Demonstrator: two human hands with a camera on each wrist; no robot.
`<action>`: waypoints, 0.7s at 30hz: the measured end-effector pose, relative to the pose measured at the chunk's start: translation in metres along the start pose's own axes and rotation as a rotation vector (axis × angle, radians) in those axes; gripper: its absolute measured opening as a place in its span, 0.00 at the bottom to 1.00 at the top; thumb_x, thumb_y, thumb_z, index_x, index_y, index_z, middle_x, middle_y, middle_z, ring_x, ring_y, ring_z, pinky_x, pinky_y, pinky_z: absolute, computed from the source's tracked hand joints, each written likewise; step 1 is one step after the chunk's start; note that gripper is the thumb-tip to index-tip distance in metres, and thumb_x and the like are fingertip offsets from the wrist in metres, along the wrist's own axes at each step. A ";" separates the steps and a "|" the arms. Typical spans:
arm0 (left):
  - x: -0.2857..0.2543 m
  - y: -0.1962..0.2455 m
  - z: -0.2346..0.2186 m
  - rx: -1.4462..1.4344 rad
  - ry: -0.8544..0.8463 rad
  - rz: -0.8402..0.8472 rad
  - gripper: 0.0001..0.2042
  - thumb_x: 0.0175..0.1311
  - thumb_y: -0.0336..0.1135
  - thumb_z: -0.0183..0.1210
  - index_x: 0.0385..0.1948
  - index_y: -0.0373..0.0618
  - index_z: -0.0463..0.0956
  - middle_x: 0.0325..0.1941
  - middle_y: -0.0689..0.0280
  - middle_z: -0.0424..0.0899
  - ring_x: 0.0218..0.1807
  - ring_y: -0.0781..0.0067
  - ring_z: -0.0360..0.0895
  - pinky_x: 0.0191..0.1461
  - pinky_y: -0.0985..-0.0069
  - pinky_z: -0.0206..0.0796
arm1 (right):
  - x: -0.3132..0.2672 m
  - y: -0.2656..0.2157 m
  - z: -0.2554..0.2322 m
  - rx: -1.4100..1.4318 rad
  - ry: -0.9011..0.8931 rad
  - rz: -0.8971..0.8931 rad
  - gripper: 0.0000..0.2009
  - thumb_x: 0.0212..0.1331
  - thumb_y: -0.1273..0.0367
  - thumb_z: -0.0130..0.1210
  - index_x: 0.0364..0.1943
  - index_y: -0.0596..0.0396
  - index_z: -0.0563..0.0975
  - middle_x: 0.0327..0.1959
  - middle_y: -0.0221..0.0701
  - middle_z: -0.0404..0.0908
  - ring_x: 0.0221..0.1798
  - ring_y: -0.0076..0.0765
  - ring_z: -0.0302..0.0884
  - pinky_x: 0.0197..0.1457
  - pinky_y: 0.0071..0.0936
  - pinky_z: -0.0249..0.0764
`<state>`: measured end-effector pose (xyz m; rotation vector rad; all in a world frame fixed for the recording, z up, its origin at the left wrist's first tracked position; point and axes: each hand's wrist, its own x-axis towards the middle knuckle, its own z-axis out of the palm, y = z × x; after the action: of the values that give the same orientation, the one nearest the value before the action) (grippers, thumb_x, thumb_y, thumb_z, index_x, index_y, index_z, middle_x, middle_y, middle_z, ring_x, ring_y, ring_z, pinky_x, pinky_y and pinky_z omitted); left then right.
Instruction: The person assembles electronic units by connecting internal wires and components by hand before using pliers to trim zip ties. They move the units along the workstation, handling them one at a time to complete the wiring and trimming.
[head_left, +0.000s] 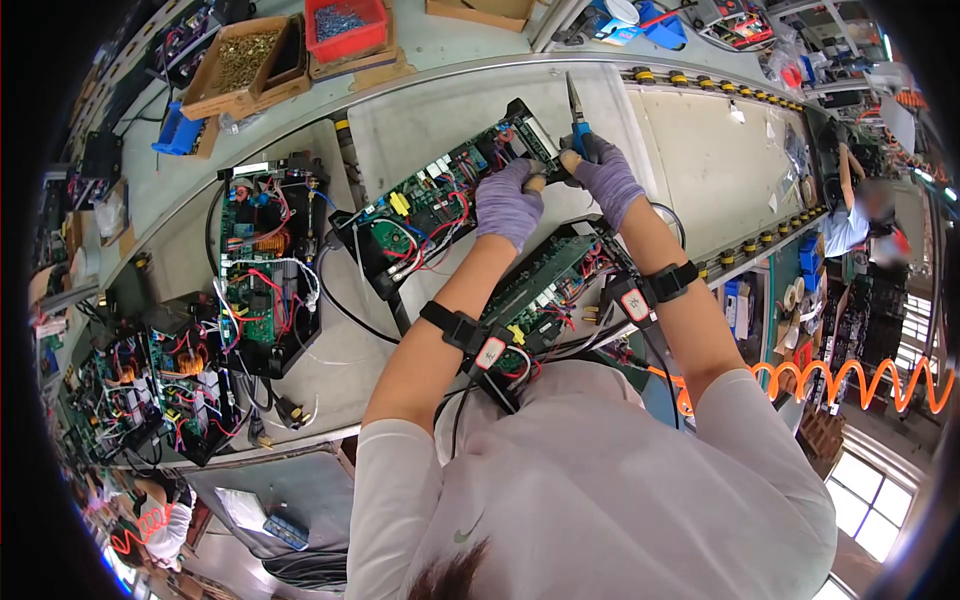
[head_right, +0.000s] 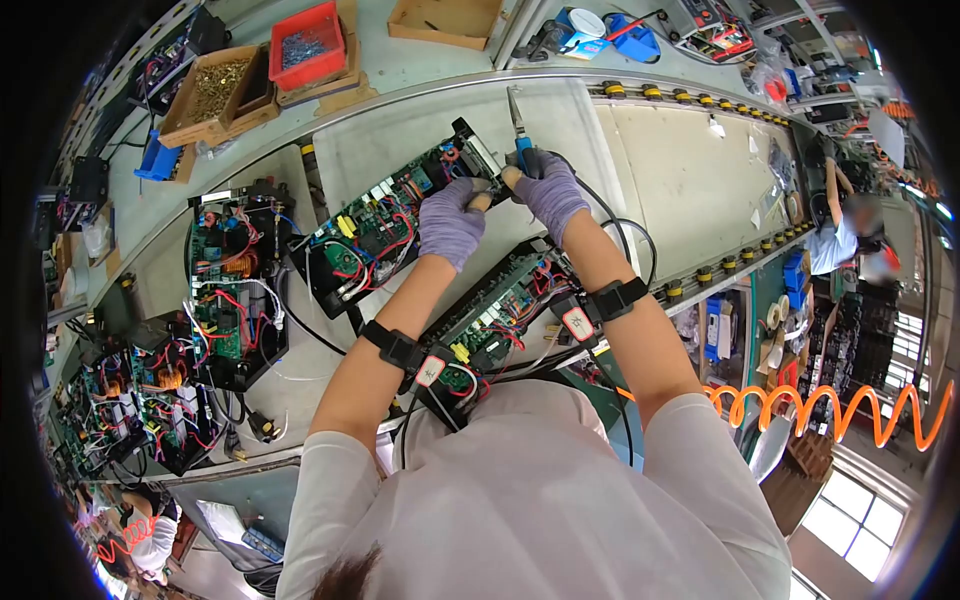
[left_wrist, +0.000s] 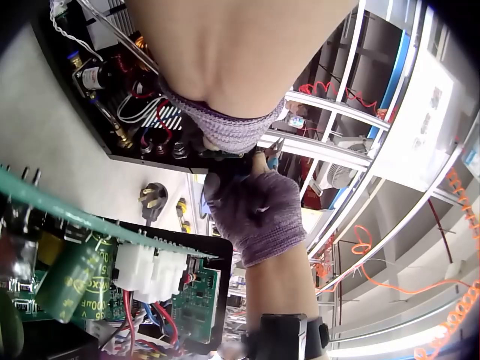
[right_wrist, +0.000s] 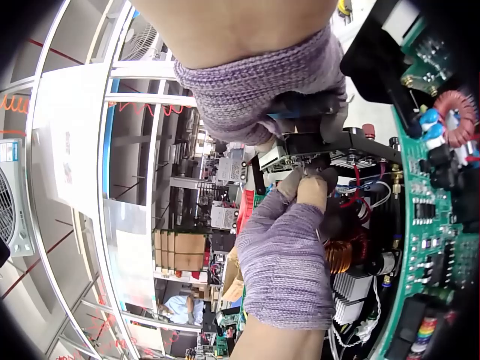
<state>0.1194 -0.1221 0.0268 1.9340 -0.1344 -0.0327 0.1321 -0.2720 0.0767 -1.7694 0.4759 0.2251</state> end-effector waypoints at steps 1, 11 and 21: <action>0.000 0.002 -0.002 0.071 0.001 0.044 0.10 0.52 0.23 0.58 0.37 0.40 0.79 0.32 0.55 0.83 0.34 0.66 0.82 0.40 0.76 0.72 | 0.001 0.001 0.000 -0.020 0.006 0.001 0.14 0.53 0.68 0.60 0.43 0.59 0.75 0.30 0.29 0.78 0.29 0.23 0.73 0.33 0.21 0.72; 0.011 -0.021 0.003 -0.045 -0.130 0.006 0.10 0.51 0.23 0.59 0.37 0.42 0.79 0.34 0.55 0.83 0.35 0.61 0.82 0.40 0.74 0.71 | 0.006 0.013 0.000 -0.133 0.028 -0.079 0.14 0.52 0.66 0.59 0.41 0.58 0.76 0.28 0.30 0.78 0.28 0.24 0.73 0.34 0.23 0.71; 0.009 0.008 -0.010 0.223 -0.104 0.072 0.09 0.53 0.25 0.56 0.37 0.41 0.78 0.34 0.52 0.82 0.37 0.54 0.80 0.41 0.69 0.71 | 0.007 0.018 0.000 -0.178 0.043 -0.120 0.13 0.52 0.65 0.59 0.40 0.57 0.77 0.27 0.31 0.79 0.29 0.25 0.73 0.36 0.24 0.71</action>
<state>0.1282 -0.1163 0.0382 2.1493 -0.2871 -0.0735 0.1310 -0.2768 0.0577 -1.9729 0.3880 0.1490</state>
